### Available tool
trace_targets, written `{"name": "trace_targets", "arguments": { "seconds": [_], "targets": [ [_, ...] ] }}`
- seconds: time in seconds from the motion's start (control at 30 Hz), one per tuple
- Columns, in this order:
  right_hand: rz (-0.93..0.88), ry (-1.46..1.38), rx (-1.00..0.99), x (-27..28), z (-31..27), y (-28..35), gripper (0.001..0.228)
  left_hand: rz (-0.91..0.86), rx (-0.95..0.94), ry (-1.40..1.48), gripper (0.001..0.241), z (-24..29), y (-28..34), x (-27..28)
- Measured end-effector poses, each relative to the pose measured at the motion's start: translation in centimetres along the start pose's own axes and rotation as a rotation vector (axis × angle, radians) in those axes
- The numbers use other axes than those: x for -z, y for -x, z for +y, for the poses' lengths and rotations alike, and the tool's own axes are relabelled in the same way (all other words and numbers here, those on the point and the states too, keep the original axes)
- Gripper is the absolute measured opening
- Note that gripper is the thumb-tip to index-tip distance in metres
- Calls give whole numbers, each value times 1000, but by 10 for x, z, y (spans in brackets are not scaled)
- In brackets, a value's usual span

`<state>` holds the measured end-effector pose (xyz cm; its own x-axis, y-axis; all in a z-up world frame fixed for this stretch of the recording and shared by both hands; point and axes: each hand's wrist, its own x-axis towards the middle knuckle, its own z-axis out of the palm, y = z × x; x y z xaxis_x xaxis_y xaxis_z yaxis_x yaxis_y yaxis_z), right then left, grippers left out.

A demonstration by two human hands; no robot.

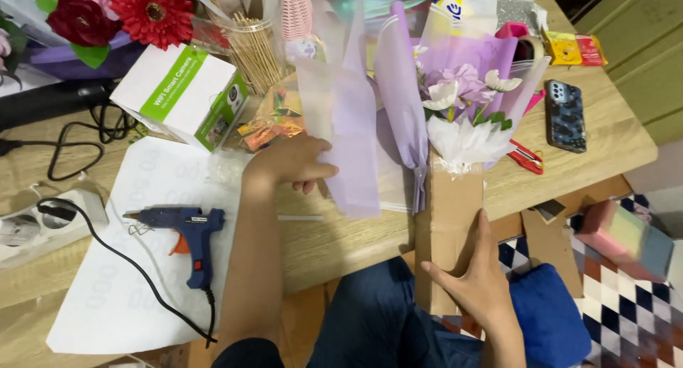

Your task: The person wraps a bouquet of artificial flowers with a sheet of translucent purple paper. They fold the paper around the stems, smooth the edges, and adjust the wrapping to fit the bouquet.

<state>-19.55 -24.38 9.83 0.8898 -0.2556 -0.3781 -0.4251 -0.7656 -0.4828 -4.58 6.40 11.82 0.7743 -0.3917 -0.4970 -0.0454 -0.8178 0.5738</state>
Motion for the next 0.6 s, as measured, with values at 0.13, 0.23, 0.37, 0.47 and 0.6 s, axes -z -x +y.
{"name": "trace_targets", "arguments": {
  "seconds": [0.13, 0.23, 0.37, 0.47, 0.6],
  "targets": [
    [136, -35, 28, -2, 32, 16, 117, -41, 25, 37, 64, 12, 1, -1],
    [286, -102, 245, -6, 67, 32, 111, 236, -38, 110, 68, 1, -24, -11],
    [445, -140, 251, -5, 91, 68, 110, 746, -281, -219, 67, -21, -92, -35],
    [512, -158, 253, -7, 102, 96, 107, 735, -286, -270, 79, -9, -116, -51],
    [510, -191, 132, -7, 92, 128, 102, 567, -222, -476, 73, -12, -173, -93]
  ]
}}
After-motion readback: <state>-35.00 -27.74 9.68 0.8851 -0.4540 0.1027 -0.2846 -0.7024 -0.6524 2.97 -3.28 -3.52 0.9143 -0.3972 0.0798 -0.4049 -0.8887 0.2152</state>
